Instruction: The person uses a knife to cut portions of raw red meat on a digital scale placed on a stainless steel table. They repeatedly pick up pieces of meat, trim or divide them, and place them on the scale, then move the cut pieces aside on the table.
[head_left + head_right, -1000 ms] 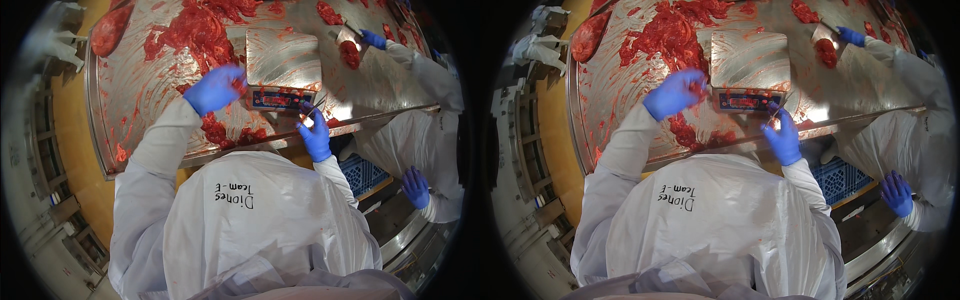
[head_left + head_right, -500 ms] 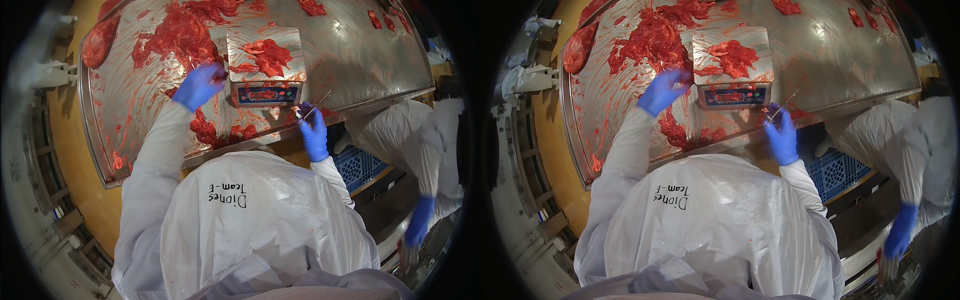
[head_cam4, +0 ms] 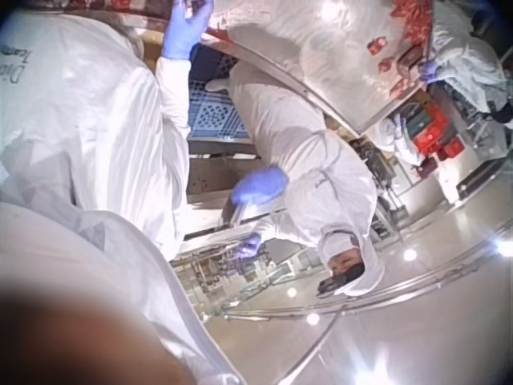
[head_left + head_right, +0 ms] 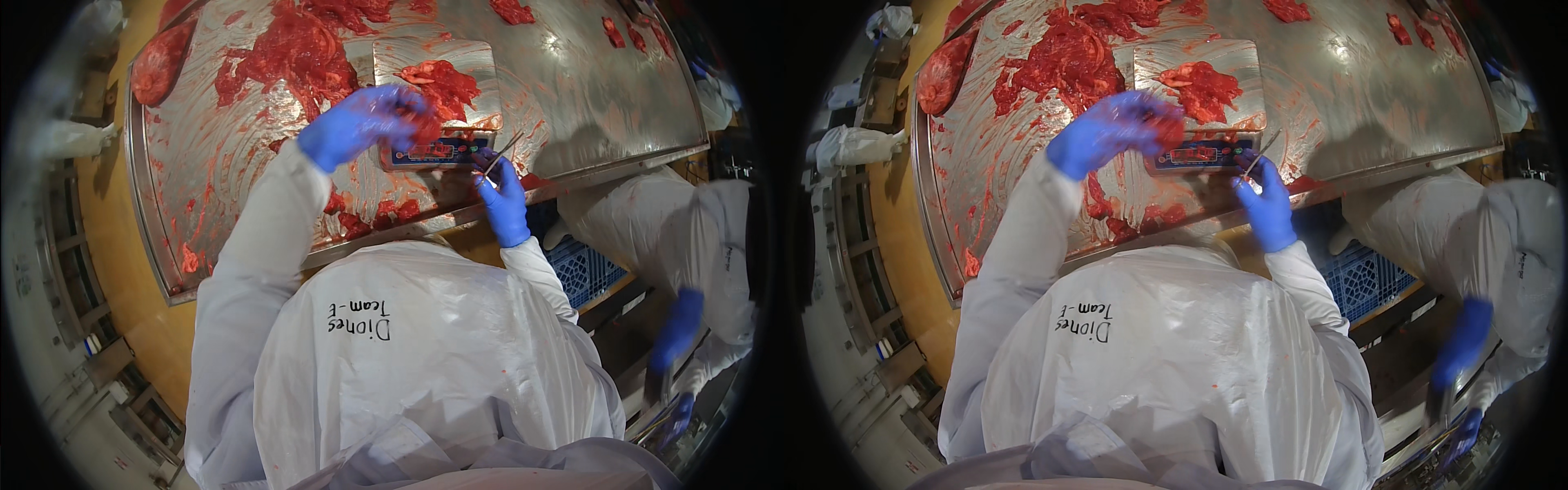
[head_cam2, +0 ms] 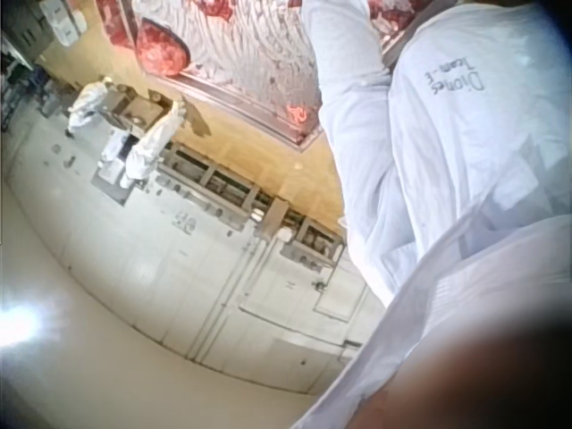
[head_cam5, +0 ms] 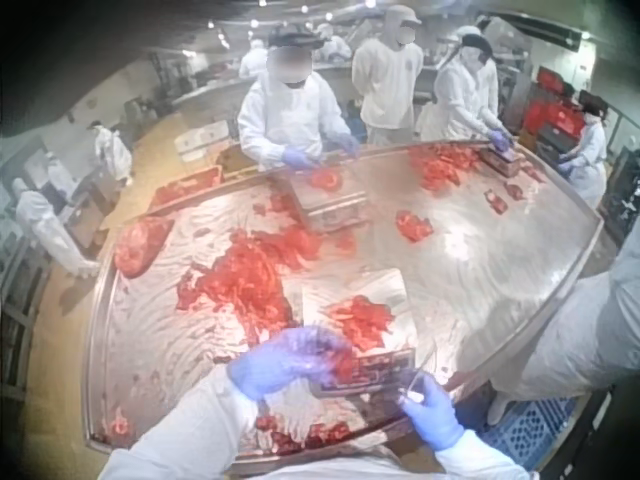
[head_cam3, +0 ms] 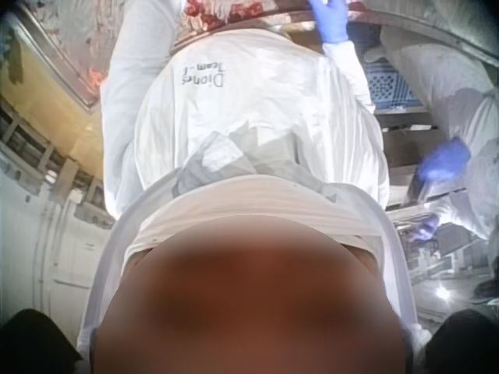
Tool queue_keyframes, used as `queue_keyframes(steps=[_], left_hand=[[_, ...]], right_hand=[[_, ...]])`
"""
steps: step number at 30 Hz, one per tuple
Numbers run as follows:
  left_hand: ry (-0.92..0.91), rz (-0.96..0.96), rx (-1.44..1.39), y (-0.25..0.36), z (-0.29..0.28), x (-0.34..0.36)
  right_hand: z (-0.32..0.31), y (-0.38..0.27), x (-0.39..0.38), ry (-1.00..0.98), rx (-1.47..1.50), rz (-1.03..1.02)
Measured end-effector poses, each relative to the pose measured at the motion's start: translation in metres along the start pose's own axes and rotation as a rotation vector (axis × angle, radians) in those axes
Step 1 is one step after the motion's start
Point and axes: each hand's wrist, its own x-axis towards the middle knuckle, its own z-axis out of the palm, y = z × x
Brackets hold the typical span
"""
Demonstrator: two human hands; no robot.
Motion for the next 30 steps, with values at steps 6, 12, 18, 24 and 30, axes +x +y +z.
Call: queue_keyframes(steps=[6,12,18,24,30], left_hand=[[0.285,-0.023,0.633,-0.086,-0.055,0.001],[-0.292,-0.282,0.758,-0.179,-0.007,-0.104],[-0.210,-0.350,0.011,-0.040,-0.023,-0.068],[-0.141,0.256,-0.333,0.006,-0.017,-0.028],[0.490,0.077,0.158,-0.061,-0.063,0.002]], right_hand=[[-0.009,0.003,-0.016,0.010,0.023,0.000],[-0.027,0.020,-0.035,0.091,0.016,0.076],[-0.007,-0.001,-0.023,0.017,0.004,0.072],[0.004,0.006,-0.014,-0.031,-0.077,0.038],[0.009,0.000,-0.021,-0.051,-0.076,0.056]])
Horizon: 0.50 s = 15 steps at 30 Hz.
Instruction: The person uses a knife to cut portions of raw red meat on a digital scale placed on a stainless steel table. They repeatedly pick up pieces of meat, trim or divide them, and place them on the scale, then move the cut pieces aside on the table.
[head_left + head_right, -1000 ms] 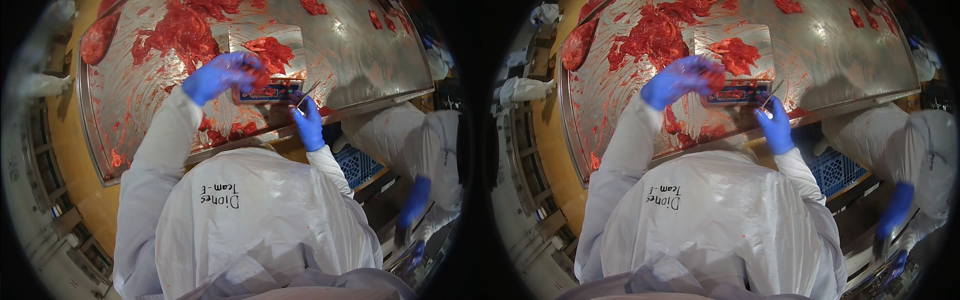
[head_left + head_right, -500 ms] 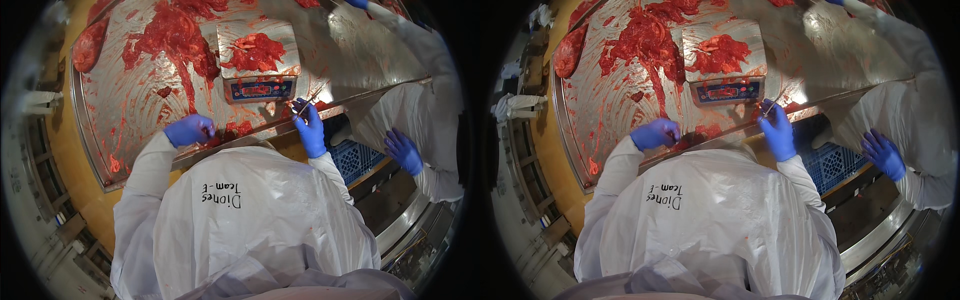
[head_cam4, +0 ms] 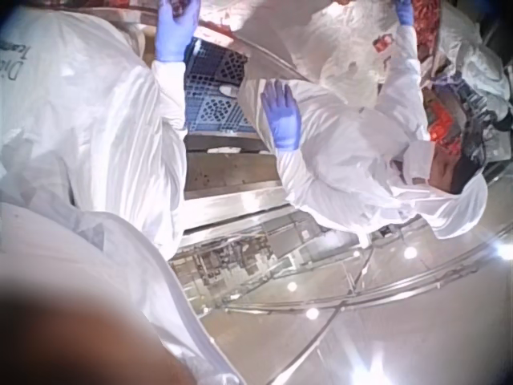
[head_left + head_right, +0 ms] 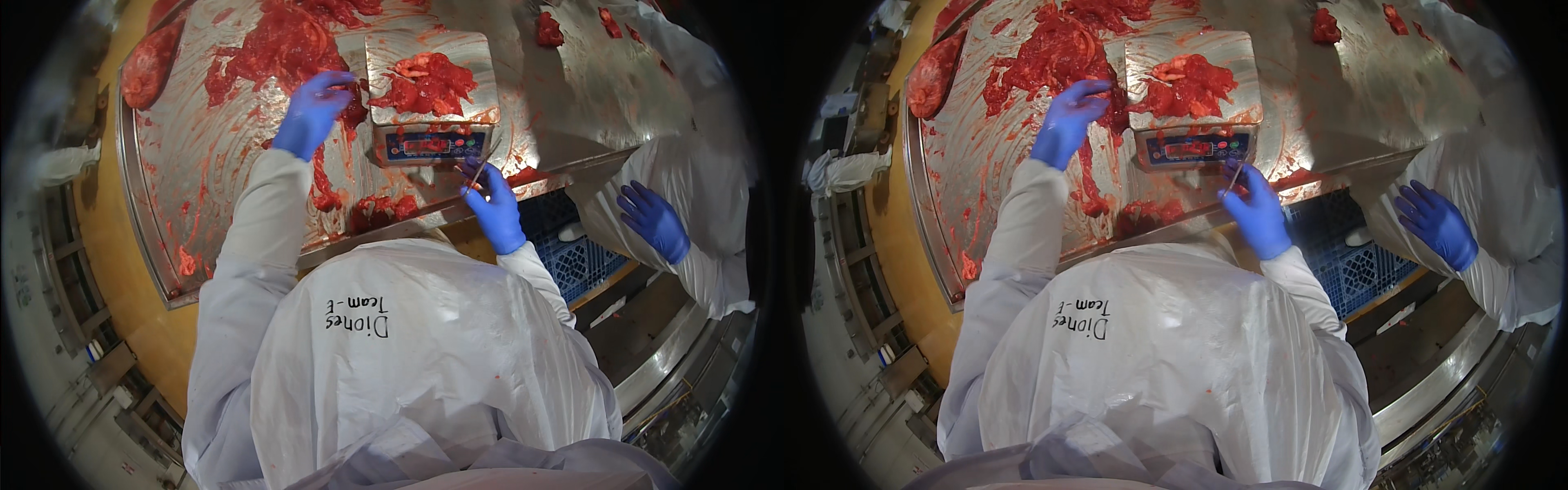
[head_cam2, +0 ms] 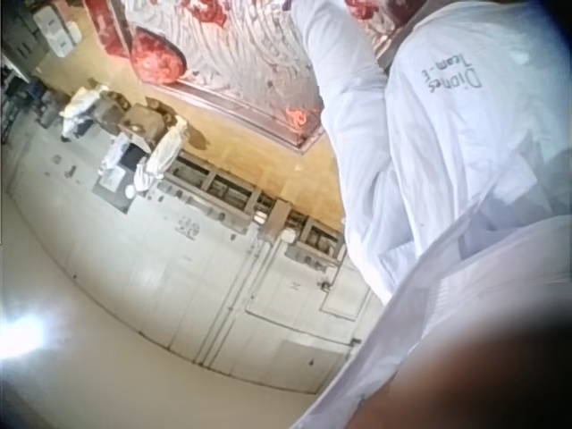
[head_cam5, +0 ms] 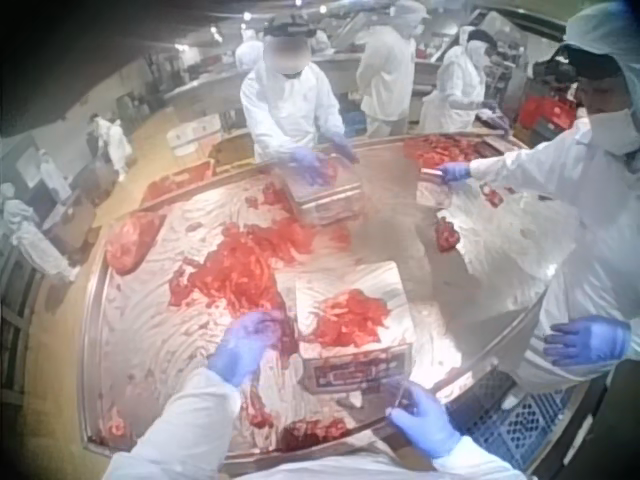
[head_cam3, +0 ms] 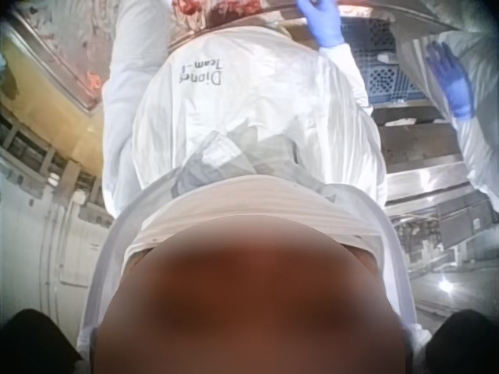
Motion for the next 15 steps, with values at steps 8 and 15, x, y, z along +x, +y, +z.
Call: queue_keyframes(steps=[8,15], left_hand=[[0.331,-0.204,-0.066,-0.080,-0.053,-0.045],[0.182,0.320,0.492,-0.004,0.059,0.004]], right_hand=[[-0.030,0.014,0.005,0.100,0.066,0.111],[0.038,-0.054,0.074,-0.432,-0.205,0.084]])
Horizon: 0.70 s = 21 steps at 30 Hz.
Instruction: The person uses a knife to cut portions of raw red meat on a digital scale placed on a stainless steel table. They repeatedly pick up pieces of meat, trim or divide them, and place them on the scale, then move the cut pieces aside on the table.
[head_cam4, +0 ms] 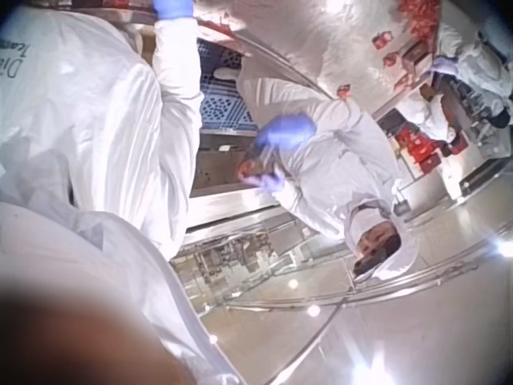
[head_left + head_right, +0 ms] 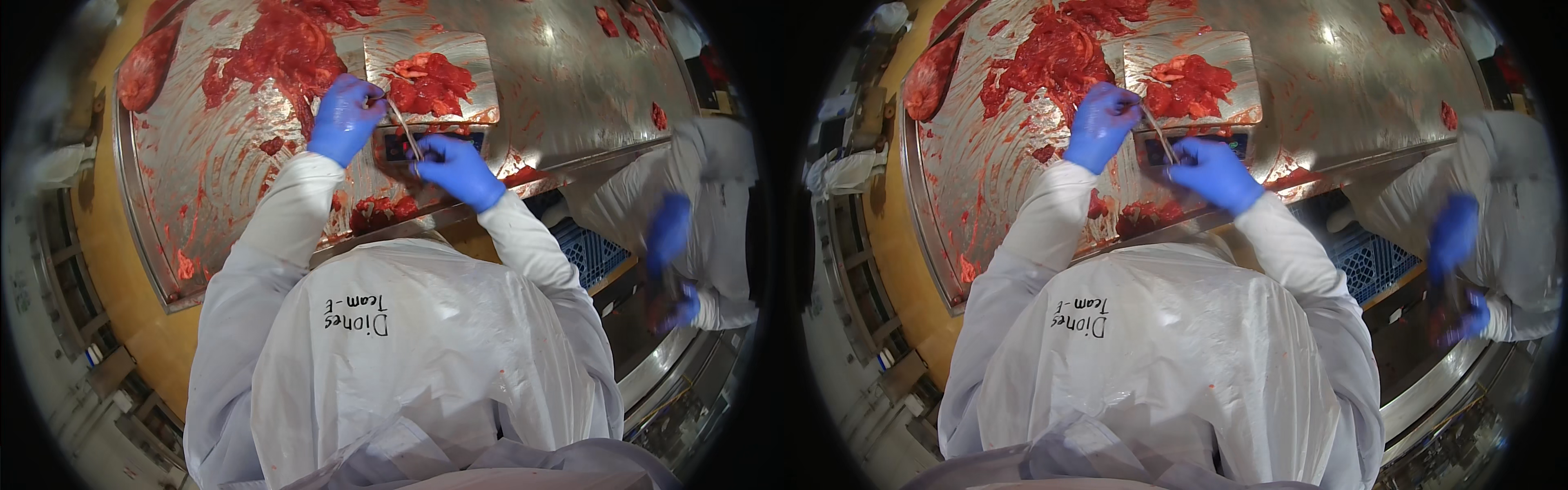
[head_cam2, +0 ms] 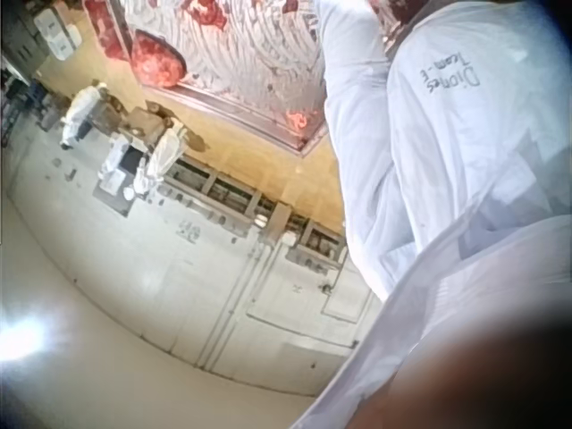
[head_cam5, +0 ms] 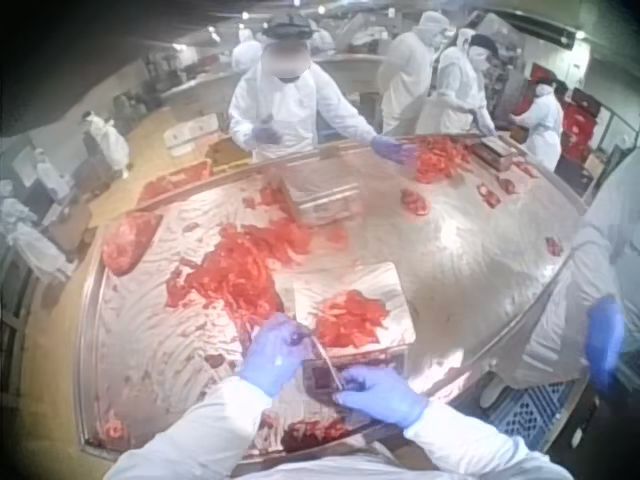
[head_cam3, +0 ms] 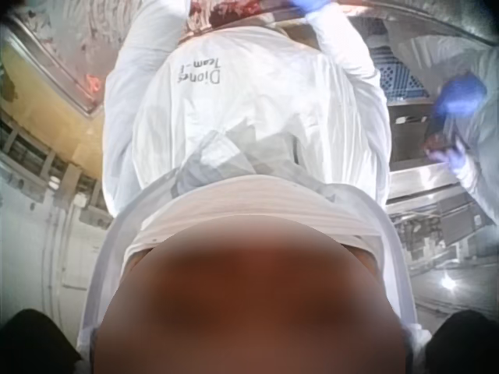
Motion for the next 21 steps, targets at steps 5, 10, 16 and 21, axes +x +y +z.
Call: queue_keyframes(steps=[5,10,16,21], left_hand=[[-0.088,0.065,0.165,0.007,-0.002,-0.004],[-0.071,0.140,0.191,0.005,-0.004,-0.006],[-0.107,0.120,0.193,0.003,-0.002,-0.003],[-0.087,0.105,0.204,0.003,-0.002,-0.003]], right_hand=[[-0.027,0.022,0.002,0.077,0.389,0.035],[-0.011,0.024,-0.014,-0.188,0.516,0.038],[-0.007,0.017,0.037,-0.122,0.717,0.067],[-0.006,0.020,0.032,-0.223,0.905,0.116]])
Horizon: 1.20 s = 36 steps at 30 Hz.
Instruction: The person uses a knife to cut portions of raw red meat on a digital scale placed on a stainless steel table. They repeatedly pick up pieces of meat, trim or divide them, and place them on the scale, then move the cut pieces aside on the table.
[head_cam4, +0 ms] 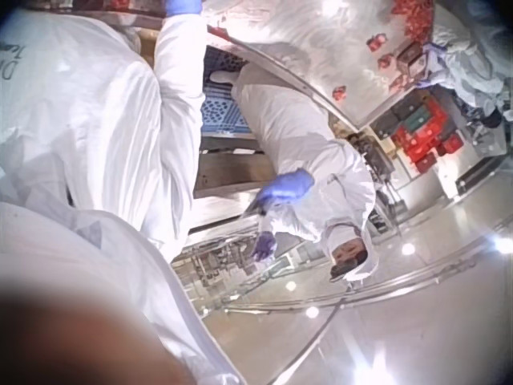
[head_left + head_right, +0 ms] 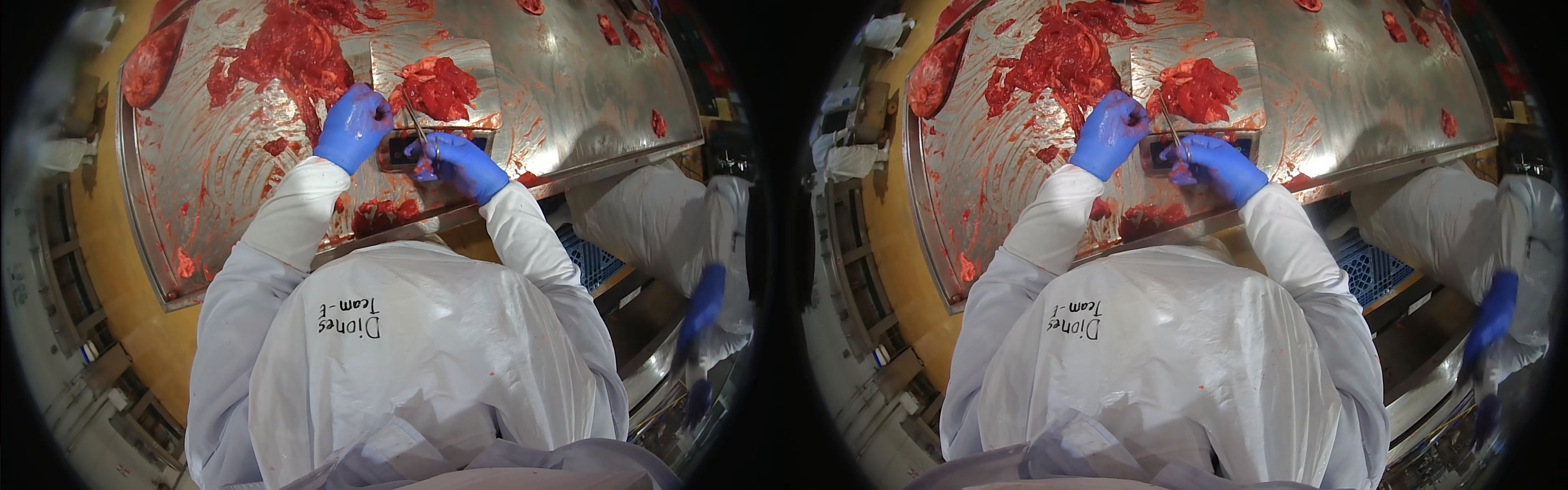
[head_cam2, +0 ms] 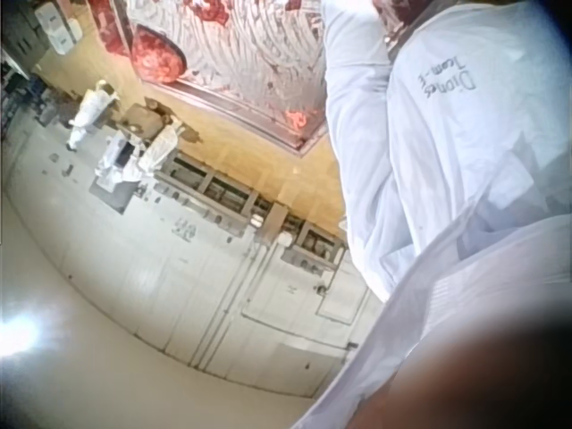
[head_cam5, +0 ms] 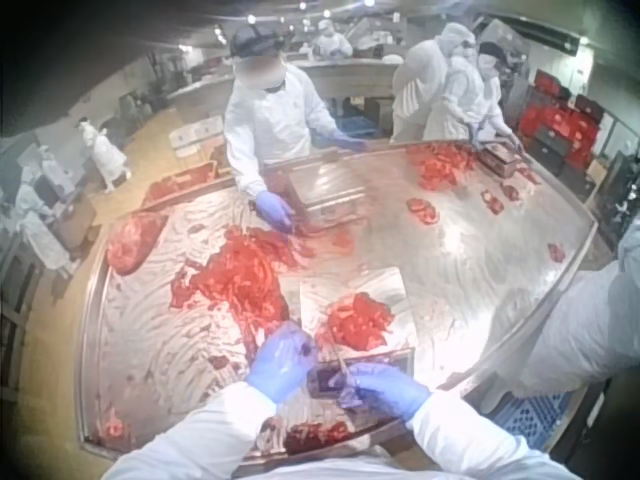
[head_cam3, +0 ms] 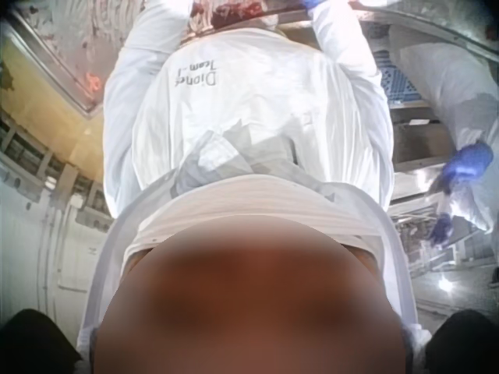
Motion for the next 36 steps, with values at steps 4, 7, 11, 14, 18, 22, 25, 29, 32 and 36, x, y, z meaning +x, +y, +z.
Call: queue_keyframes(steps=[4,7,11,14,18,22,25,29,32,36], left_hand=[[-0.016,-0.001,0.004,0.001,0.000,-0.007],[-0.065,0.004,0.033,0.003,-0.005,-0.031],[-0.171,-0.118,0.049,-0.057,-0.001,-0.108],[-0.220,-0.215,0.169,-0.078,0.004,-0.157],[-0.253,-0.115,0.140,-0.093,0.014,-0.152],[-0.263,-0.253,-0.031,-0.075,0.003,-0.131],[-0.089,-0.196,-0.107,-0.091,-0.006,-0.128],[0.168,-0.287,0.114,-0.131,-0.034,-0.141],[0.143,-0.544,0.378,-0.189,-0.060,-0.158],[-0.028,-0.801,0.645,-0.225,-0.092,-0.145]], right_hand=[[0.017,-0.015,0.015,0.149,-0.039,-0.051],[0.010,-0.007,0.017,0.089,-0.063,-0.022],[0.015,0.019,-0.004,-0.097,-0.503,0.171],[0.044,0.039,-0.015,-0.096,-0.800,-0.069],[0.070,0.009,0.032,0.049,-1.459,-0.744],[0.023,-0.043,0.076,0.382,-1.451,-0.657],[-0.028,-0.099,0.064,0.711,-1.314,-0.489],[-0.116,-0.114,0.020,0.838,-0.856,-0.561],[-0.116,-0.020,-0.013,0.876,-0.610,-0.875],[-0.081,0.092,-0.072,1.078,-1.031,-0.493]])
